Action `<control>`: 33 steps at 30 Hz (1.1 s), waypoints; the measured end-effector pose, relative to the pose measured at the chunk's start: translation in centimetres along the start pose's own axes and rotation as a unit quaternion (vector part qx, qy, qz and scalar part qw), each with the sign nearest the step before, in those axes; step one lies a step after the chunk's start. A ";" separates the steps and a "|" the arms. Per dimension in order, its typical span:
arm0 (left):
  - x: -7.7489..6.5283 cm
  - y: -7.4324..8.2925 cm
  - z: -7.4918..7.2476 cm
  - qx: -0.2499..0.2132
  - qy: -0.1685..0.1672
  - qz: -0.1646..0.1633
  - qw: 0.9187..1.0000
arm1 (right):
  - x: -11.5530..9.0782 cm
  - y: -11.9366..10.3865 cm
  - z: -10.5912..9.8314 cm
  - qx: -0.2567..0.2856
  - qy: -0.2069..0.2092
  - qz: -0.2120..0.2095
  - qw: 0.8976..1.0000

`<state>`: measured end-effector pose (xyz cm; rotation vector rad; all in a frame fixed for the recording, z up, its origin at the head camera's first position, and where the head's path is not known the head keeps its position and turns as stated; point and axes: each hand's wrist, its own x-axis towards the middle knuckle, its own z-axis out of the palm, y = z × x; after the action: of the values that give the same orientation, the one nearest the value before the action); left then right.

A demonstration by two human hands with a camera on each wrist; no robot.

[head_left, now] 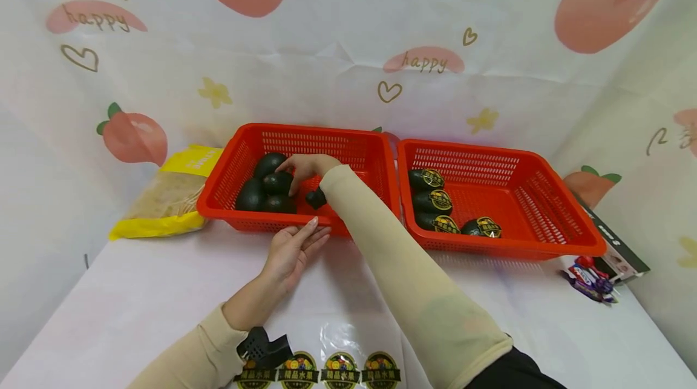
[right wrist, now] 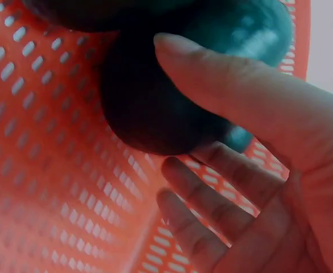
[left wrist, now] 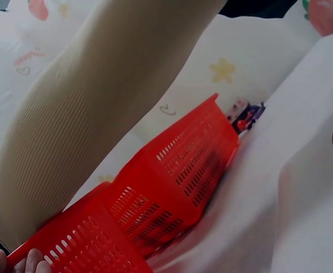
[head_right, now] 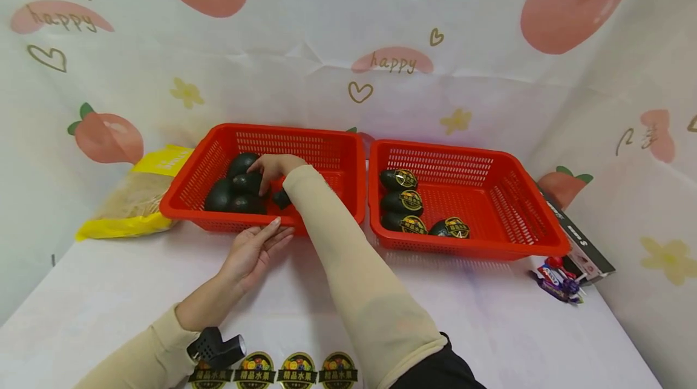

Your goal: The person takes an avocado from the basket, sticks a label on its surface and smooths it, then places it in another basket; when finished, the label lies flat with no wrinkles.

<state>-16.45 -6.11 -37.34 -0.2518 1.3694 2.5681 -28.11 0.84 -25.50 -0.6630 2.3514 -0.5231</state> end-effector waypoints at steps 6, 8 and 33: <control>-0.2 0.0 0.1 0.010 -0.004 -0.003 1.000 | 9.2 5.3 0.5 -0.036 -0.003 -0.003 0.999; -0.2 0.0 0.0 0.011 -0.006 0.000 1.000 | 8.9 5.7 0.5 -0.038 0.009 -0.014 0.999; 0.3 0.1 -0.2 0.023 0.002 -0.007 1.000 | -15.4 9.7 6.7 0.005 0.283 -0.196 0.939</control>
<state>-16.71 -6.25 -37.45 -0.2578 1.4224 2.5231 -16.42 16.08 -28.20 -1.1067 2.7446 -1.0136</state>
